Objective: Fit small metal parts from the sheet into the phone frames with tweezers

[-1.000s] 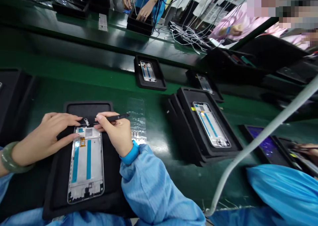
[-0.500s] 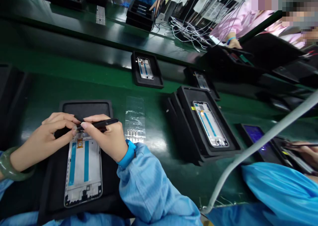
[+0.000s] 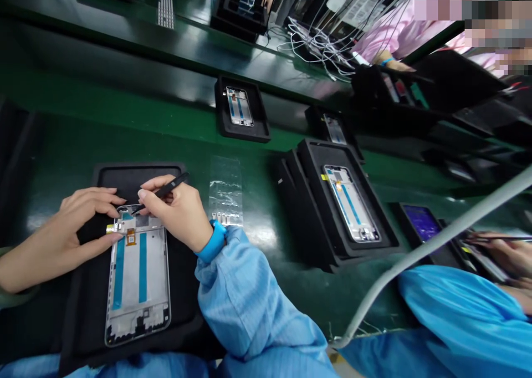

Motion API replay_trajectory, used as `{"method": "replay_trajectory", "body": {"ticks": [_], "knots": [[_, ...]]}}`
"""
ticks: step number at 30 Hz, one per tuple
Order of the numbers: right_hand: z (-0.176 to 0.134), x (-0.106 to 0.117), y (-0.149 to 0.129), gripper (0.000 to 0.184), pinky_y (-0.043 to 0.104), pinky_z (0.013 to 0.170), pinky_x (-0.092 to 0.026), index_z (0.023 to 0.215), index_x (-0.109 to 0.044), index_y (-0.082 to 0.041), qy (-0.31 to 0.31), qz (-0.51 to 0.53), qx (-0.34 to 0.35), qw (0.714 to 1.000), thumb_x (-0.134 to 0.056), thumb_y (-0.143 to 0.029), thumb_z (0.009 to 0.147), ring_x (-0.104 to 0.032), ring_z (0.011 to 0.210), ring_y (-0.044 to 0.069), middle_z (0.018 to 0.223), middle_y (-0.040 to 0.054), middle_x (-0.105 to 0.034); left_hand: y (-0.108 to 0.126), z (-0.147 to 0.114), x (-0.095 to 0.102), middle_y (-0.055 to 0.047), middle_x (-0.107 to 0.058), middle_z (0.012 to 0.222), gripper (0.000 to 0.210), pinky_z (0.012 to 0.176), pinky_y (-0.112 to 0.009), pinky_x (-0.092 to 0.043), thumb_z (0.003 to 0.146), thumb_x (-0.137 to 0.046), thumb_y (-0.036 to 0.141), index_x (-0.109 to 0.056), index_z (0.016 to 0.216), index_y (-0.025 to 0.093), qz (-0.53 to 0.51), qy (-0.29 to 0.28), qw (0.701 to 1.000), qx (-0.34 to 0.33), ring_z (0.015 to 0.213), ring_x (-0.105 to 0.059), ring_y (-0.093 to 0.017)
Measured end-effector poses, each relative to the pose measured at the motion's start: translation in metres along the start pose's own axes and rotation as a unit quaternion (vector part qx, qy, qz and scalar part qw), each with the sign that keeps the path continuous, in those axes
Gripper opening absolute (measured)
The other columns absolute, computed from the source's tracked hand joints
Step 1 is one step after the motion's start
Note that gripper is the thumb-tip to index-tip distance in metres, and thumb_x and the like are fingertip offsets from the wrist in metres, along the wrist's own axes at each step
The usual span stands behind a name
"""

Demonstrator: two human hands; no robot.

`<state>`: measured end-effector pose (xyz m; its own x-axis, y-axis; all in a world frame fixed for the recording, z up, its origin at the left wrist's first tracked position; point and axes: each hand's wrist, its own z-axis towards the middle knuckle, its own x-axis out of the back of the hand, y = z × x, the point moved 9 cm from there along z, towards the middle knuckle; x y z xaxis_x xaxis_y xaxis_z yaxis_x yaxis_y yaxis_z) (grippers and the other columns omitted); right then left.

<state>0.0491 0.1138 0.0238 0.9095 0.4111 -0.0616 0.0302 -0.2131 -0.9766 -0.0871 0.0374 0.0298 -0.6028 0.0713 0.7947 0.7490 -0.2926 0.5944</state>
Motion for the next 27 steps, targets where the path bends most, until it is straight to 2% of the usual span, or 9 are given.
{"method": "replay_trajectory", "body": {"ticks": [14,17,21,27], "knots": [[0.000,0.001,0.001,0.025,0.025,0.060,-0.057,0.089,-0.064,-0.019,-0.003,-0.082,0.033,0.996,-0.070,-0.040,0.076,-0.070,0.062,0.014,0.070,-0.0020,-0.066,0.001,-0.001,0.000,-0.003,-0.060,0.121,0.019,0.105,-0.049,-0.034,0.087,-0.058,0.038,-0.054,0.101,0.026,0.002,0.004,1.000,-0.014,0.131,-0.040,-0.026],[0.000,0.001,0.001,0.023,0.026,0.061,-0.057,0.089,-0.064,-0.019,-0.004,-0.092,0.039,0.995,-0.069,-0.038,0.077,-0.071,0.063,0.014,0.071,-0.0017,-0.067,0.009,-0.001,0.003,-0.004,-0.062,0.120,0.017,0.105,-0.049,-0.032,0.088,-0.056,0.035,-0.056,0.102,0.026,0.033,0.017,0.998,-0.045,0.127,-0.047,-0.025],[0.000,0.000,0.002,0.021,0.027,0.062,-0.057,0.090,-0.065,-0.020,-0.006,-0.113,0.054,0.992,-0.068,-0.038,0.079,-0.071,0.064,0.015,0.072,-0.0011,-0.067,0.020,-0.002,0.003,-0.003,-0.062,0.118,0.021,0.109,-0.054,-0.024,0.090,-0.052,0.031,-0.058,0.111,0.030,0.102,0.009,0.990,-0.093,0.120,-0.054,-0.023],[-0.003,-0.007,-0.018,0.013,0.025,0.066,-0.055,0.083,-0.064,-0.021,-0.032,-0.211,0.126,0.969,-0.061,-0.033,0.085,-0.069,0.069,0.014,0.082,0.0004,-0.069,0.031,0.000,0.003,-0.009,-0.062,0.116,0.026,0.109,-0.062,-0.022,0.092,-0.047,0.027,-0.060,0.115,0.027,0.168,0.008,0.977,-0.130,0.115,-0.057,-0.027]]}}
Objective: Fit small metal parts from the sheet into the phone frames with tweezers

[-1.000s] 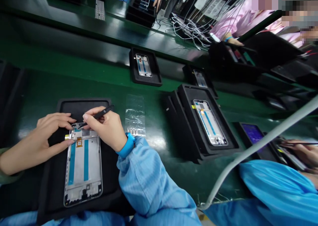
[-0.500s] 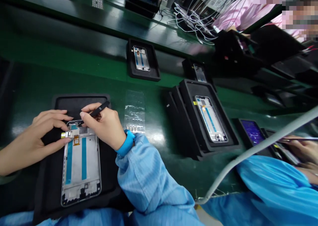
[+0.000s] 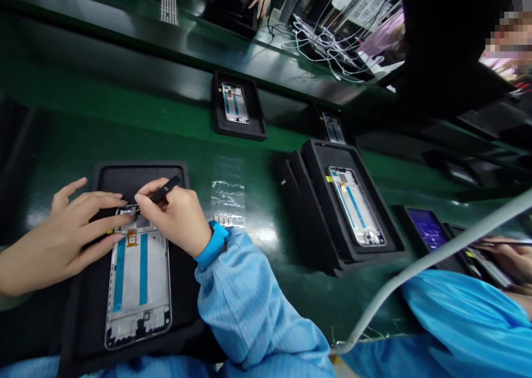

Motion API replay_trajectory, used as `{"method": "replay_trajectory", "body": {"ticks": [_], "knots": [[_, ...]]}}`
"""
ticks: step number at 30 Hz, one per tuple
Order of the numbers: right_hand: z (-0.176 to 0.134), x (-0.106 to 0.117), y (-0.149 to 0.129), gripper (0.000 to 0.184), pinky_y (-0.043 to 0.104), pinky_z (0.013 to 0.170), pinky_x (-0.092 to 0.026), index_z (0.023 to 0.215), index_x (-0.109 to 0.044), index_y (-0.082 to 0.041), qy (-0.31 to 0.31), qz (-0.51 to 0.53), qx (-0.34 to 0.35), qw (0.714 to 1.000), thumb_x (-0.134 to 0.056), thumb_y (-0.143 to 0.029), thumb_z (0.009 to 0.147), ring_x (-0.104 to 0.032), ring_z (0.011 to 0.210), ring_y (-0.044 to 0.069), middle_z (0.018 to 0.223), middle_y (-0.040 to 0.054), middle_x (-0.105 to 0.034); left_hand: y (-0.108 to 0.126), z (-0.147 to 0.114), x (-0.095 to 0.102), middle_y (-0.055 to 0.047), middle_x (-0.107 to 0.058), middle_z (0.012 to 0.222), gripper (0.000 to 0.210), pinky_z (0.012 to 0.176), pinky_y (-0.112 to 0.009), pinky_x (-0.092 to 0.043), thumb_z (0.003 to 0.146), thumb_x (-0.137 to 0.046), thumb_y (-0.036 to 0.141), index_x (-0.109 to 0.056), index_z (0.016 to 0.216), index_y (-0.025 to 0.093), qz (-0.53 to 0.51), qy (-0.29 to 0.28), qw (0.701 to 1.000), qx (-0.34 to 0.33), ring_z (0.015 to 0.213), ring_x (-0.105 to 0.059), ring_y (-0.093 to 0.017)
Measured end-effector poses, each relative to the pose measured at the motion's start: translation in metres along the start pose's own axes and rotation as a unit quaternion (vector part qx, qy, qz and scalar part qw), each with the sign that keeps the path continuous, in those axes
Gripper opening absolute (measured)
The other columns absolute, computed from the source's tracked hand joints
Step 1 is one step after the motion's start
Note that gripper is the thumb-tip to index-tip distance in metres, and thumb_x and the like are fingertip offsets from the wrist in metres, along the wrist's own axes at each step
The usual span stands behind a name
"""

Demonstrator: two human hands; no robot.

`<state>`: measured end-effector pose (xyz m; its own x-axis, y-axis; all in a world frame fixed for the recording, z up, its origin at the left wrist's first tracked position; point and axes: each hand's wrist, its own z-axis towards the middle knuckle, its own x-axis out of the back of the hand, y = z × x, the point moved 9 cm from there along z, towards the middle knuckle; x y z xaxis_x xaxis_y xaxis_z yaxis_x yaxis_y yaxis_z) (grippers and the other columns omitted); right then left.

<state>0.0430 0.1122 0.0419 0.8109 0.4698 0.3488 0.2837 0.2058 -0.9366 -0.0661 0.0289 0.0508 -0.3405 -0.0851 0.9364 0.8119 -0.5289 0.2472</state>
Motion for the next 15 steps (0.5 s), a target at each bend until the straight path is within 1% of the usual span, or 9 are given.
{"method": "replay_trajectory", "body": {"ticks": [3,4,6,9,10,12,15], "knots": [[0.001,-0.004,-0.013,0.011,0.026,0.070,-0.054,0.085,-0.064,-0.021,-0.029,-0.059,0.045,0.997,-0.059,-0.031,0.087,-0.068,0.070,0.013,0.082,-0.0001,-0.069,0.004,0.004,0.001,-0.009,-0.063,0.111,0.025,0.110,-0.064,-0.020,0.091,-0.047,0.026,-0.063,0.110,0.024,0.012,-0.005,1.000,0.001,0.112,-0.058,-0.027],[0.001,-0.005,-0.016,0.011,0.026,0.070,-0.053,0.086,-0.063,-0.021,-0.029,-0.067,0.054,0.996,-0.060,-0.032,0.087,-0.067,0.070,0.013,0.082,-0.0002,-0.069,0.005,0.005,0.002,-0.009,-0.064,0.110,0.025,0.111,-0.064,-0.020,0.091,-0.047,0.026,-0.063,0.110,0.023,0.021,-0.009,1.000,0.001,0.111,-0.059,-0.028],[0.003,-0.001,-0.014,0.013,0.026,0.069,-0.054,0.085,-0.062,-0.021,0.002,-0.053,0.051,0.997,-0.061,-0.034,0.086,-0.067,0.068,0.013,0.080,-0.0002,-0.067,0.008,0.007,0.002,-0.010,-0.064,0.109,0.026,0.111,-0.064,-0.021,0.090,-0.047,0.026,-0.063,0.110,0.021,0.037,-0.017,0.999,-0.002,0.111,-0.059,-0.029],[0.003,0.012,-0.001,0.019,0.026,0.065,-0.055,0.084,-0.058,-0.020,0.080,0.033,0.013,0.996,-0.062,-0.039,0.085,-0.068,0.067,0.013,0.079,0.0001,-0.065,0.012,0.008,0.002,-0.010,-0.063,0.111,0.027,0.109,-0.065,-0.026,0.091,-0.047,0.027,-0.063,0.112,0.020,0.052,-0.017,0.999,-0.004,0.112,-0.058,-0.029],[0.003,0.013,0.004,0.020,0.026,0.064,-0.056,0.085,-0.057,-0.020,0.092,0.055,0.005,0.994,-0.062,-0.040,0.085,-0.068,0.068,0.013,0.080,0.0004,-0.064,0.012,0.008,0.003,-0.010,-0.063,0.111,0.027,0.108,-0.065,-0.026,0.092,-0.046,0.027,-0.063,0.111,0.020,0.054,-0.013,0.998,-0.005,0.112,-0.058,-0.029],[0.004,0.012,0.009,0.021,0.027,0.064,-0.056,0.089,-0.057,-0.020,0.086,0.074,0.004,0.994,-0.063,-0.039,0.084,-0.069,0.072,0.014,0.084,0.0017,-0.065,0.013,0.007,0.003,-0.010,-0.063,0.111,0.026,0.108,-0.066,-0.027,0.092,-0.046,0.028,-0.063,0.111,0.021,0.059,-0.004,0.998,-0.004,0.112,-0.058,-0.029],[0.006,0.006,0.011,0.021,0.028,0.067,-0.057,0.097,-0.055,-0.020,0.047,0.067,0.012,0.997,-0.061,-0.036,0.084,-0.069,0.076,0.015,0.086,0.0032,-0.068,0.013,0.006,0.002,-0.010,-0.063,0.112,0.026,0.108,-0.066,-0.027,0.092,-0.047,0.029,-0.062,0.111,0.021,0.062,0.003,0.998,0.001,0.113,-0.058,-0.029]]}}
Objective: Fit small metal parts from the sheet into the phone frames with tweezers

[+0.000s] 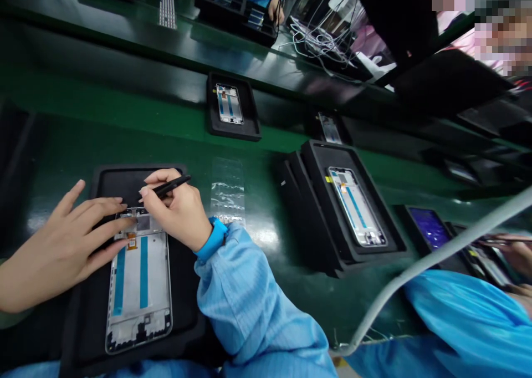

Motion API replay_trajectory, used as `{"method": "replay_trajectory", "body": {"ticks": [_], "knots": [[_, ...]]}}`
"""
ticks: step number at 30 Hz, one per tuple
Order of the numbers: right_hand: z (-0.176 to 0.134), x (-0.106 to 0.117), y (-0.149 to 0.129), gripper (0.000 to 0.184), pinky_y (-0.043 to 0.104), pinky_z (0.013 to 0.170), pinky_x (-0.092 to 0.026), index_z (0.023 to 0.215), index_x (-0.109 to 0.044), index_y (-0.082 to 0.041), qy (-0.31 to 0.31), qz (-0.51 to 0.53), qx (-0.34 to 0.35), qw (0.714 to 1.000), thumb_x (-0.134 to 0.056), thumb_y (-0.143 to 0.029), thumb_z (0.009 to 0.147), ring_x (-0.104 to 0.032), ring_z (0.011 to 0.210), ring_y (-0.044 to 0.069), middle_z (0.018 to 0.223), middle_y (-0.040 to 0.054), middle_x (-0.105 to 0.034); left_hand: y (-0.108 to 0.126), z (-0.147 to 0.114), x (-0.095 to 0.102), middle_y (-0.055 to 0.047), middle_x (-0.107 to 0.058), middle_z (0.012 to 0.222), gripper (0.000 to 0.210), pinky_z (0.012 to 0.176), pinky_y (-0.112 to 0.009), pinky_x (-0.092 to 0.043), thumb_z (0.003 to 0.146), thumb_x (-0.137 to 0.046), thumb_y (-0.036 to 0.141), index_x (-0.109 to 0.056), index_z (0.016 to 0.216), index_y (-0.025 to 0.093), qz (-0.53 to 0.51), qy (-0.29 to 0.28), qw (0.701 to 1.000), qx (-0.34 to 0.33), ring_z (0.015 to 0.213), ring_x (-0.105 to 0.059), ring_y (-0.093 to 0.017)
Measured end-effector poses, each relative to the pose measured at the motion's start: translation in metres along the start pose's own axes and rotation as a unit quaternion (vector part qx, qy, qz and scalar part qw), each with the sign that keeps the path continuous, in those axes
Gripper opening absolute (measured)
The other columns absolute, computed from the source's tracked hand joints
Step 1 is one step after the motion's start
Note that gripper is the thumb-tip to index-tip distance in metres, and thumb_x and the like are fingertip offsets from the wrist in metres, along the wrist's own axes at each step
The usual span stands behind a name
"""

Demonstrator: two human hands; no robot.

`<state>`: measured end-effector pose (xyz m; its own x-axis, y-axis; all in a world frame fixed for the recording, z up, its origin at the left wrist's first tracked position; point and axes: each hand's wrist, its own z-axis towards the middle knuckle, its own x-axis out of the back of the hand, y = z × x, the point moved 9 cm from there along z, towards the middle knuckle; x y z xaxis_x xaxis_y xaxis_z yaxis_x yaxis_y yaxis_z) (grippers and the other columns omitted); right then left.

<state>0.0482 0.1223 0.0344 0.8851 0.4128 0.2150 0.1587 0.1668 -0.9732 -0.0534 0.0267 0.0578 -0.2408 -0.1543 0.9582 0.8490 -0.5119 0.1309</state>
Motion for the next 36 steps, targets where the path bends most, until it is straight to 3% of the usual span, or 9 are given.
{"method": "replay_trajectory", "body": {"ticks": [11,18,26,30,34,36], "knots": [[-0.001,-0.006,-0.012,0.015,0.025,0.067,-0.056,0.100,-0.053,-0.020,-0.028,-0.074,0.063,0.995,-0.056,-0.026,0.087,-0.070,0.074,0.013,0.086,0.0021,-0.069,-0.002,-0.002,-0.004,-0.011,-0.061,0.116,0.028,0.108,-0.067,-0.027,0.093,-0.047,0.031,-0.058,0.116,0.020,0.001,-0.001,1.000,-0.002,0.114,-0.057,-0.029],[-0.012,-0.016,-0.043,0.012,0.023,0.076,-0.056,0.097,-0.057,-0.018,-0.030,-0.189,0.217,0.957,-0.056,-0.016,0.086,-0.069,0.082,0.012,0.093,0.0030,-0.070,-0.002,-0.003,-0.004,-0.012,-0.060,0.116,0.030,0.107,-0.067,-0.029,0.093,-0.046,0.032,-0.058,0.117,0.018,-0.013,-0.002,1.000,0.006,0.113,-0.056,-0.030],[-0.003,-0.008,-0.019,0.017,0.020,0.065,-0.057,0.103,-0.058,-0.018,-0.045,-0.069,0.104,0.991,-0.060,-0.025,0.087,-0.070,0.074,0.011,0.087,0.0018,-0.070,-0.004,-0.004,-0.005,-0.010,-0.059,0.115,0.029,0.107,-0.067,-0.029,0.093,-0.046,0.034,-0.058,0.117,0.020,-0.032,0.003,0.999,0.006,0.115,-0.055,-0.029],[-0.004,-0.012,-0.024,0.014,0.020,0.066,-0.057,0.100,-0.061,-0.018,-0.046,-0.094,0.123,0.987,-0.060,-0.024,0.088,-0.070,0.076,0.011,0.092,0.0023,-0.071,-0.005,-0.005,-0.006,-0.010,-0.059,0.115,0.030,0.107,-0.067,-0.029,0.093,-0.046,0.033,-0.058,0.117,0.020,-0.037,-0.002,0.999,0.012,0.115,-0.055,-0.030],[-0.007,-0.016,-0.037,0.011,0.021,0.081,-0.056,0.098,-0.063,-0.017,-0.048,-0.144,0.192,0.970,-0.059,-0.020,0.088,-0.069,0.089,0.011,0.099,0.0033,-0.071,-0.005,-0.004,-0.007,-0.011,-0.059,0.115,0.030,0.107,-0.067,-0.029,0.093,-0.045,0.033,-0.059,0.115,0.019,-0.038,-0.006,0.999,0.016,0.113,-0.055,-0.030],[-0.006,-0.017,-0.036,0.013,0.021,0.081,-0.056,0.099,-0.062,-0.017,-0.052,-0.140,0.190,0.970,-0.059,-0.020,0.088,-0.069,0.088,0.011,0.097,0.0030,-0.071,-0.005,-0.005,-0.007,-0.011,-0.059,0.116,0.031,0.107,-0.067,-0.029,0.093,-0.045,0.033,-0.059,0.116,0.019,-0.039,-0.004,0.999,0.019,0.114,-0.056,-0.031]]}}
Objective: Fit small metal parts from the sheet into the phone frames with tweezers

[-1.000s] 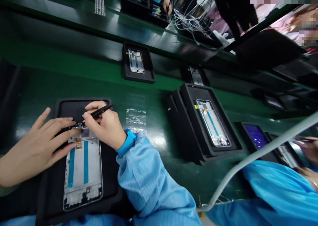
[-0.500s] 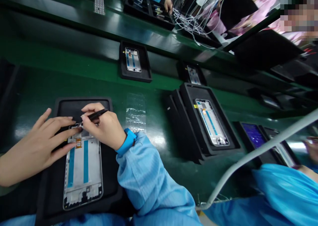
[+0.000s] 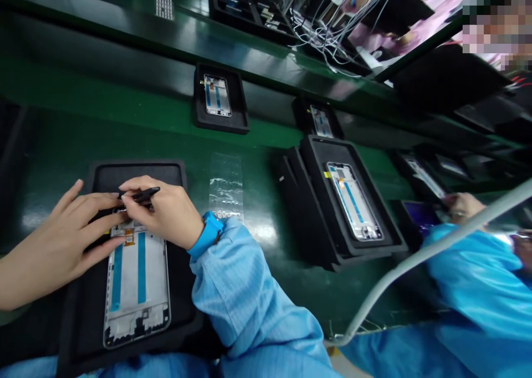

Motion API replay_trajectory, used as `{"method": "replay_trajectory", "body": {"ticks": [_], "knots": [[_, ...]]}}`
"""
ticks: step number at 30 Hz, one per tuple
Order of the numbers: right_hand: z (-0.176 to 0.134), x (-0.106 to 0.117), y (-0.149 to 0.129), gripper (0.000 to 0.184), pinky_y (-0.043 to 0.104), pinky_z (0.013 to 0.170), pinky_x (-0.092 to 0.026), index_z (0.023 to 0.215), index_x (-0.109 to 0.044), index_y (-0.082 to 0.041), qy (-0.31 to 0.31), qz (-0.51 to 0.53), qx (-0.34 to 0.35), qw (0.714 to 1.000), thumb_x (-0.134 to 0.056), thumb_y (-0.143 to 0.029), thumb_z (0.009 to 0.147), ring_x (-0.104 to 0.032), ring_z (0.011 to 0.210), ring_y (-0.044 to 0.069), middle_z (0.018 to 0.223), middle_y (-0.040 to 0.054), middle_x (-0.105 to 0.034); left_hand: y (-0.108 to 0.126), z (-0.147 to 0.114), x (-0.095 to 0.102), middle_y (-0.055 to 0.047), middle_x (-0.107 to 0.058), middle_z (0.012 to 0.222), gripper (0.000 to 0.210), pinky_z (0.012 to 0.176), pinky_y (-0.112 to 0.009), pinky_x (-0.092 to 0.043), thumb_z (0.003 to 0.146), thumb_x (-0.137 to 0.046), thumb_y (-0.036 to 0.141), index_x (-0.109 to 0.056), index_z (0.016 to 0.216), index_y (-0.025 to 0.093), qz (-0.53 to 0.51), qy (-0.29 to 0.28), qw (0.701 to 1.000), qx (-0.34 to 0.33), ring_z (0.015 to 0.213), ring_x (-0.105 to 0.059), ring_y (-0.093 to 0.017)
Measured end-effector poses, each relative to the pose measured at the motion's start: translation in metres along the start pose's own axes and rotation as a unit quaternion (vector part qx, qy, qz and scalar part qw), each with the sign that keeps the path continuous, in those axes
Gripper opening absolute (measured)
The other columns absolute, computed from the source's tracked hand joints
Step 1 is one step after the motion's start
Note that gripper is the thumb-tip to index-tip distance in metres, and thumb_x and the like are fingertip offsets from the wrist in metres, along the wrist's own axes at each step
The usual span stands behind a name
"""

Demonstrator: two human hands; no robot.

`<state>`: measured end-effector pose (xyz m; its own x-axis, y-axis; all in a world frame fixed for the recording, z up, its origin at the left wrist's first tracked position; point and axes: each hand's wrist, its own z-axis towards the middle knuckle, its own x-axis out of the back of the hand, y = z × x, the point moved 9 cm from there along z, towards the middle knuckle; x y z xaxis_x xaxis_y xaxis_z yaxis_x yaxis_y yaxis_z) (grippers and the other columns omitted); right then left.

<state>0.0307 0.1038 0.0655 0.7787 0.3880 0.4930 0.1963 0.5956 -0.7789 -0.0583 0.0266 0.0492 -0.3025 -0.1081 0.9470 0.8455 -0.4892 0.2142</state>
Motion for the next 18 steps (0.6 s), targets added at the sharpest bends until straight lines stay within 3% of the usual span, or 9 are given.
{"method": "replay_trajectory", "body": {"ticks": [4,8,14,18], "knots": [[0.000,-0.003,0.011,0.017,0.021,0.069,-0.058,0.103,-0.061,-0.017,-0.010,0.035,-0.056,0.998,-0.058,-0.025,0.088,-0.069,0.074,0.010,0.091,0.0017,-0.071,-0.001,-0.001,0.001,-0.012,-0.059,0.118,0.035,0.108,-0.065,-0.030,0.092,-0.046,0.036,-0.056,0.122,0.019,-0.003,0.006,1.000,0.007,0.115,-0.055,-0.031],[0.002,-0.007,0.002,0.018,0.023,0.079,-0.058,0.104,-0.062,-0.016,-0.020,0.011,-0.023,0.999,-0.057,-0.024,0.089,-0.069,0.086,0.012,0.103,0.0049,-0.070,-0.002,-0.001,0.000,-0.012,-0.059,0.117,0.036,0.108,-0.065,-0.030,0.093,-0.045,0.038,-0.058,0.118,0.017,-0.005,0.000,1.000,0.013,0.113,-0.056,-0.031],[-0.001,0.002,0.015,0.016,0.022,0.066,-0.058,0.099,-0.060,-0.017,0.015,0.053,-0.082,0.995,-0.058,-0.028,0.087,-0.069,0.072,0.011,0.085,0.0021,-0.070,0.000,0.000,0.001,-0.014,-0.060,0.117,0.037,0.107,-0.066,-0.030,0.093,-0.046,0.037,-0.058,0.120,0.015,0.006,0.009,1.000,0.000,0.114,-0.056,-0.032],[-0.002,0.004,0.015,0.013,0.022,0.064,-0.057,0.096,-0.062,-0.019,0.020,0.043,-0.081,0.996,-0.060,-0.026,0.086,-0.067,0.068,0.010,0.083,0.0010,-0.069,0.002,0.000,0.003,-0.015,-0.060,0.116,0.038,0.105,-0.067,-0.032,0.093,-0.045,0.036,-0.057,0.120,0.013,0.014,0.015,1.000,-0.009,0.113,-0.056,-0.032]]}}
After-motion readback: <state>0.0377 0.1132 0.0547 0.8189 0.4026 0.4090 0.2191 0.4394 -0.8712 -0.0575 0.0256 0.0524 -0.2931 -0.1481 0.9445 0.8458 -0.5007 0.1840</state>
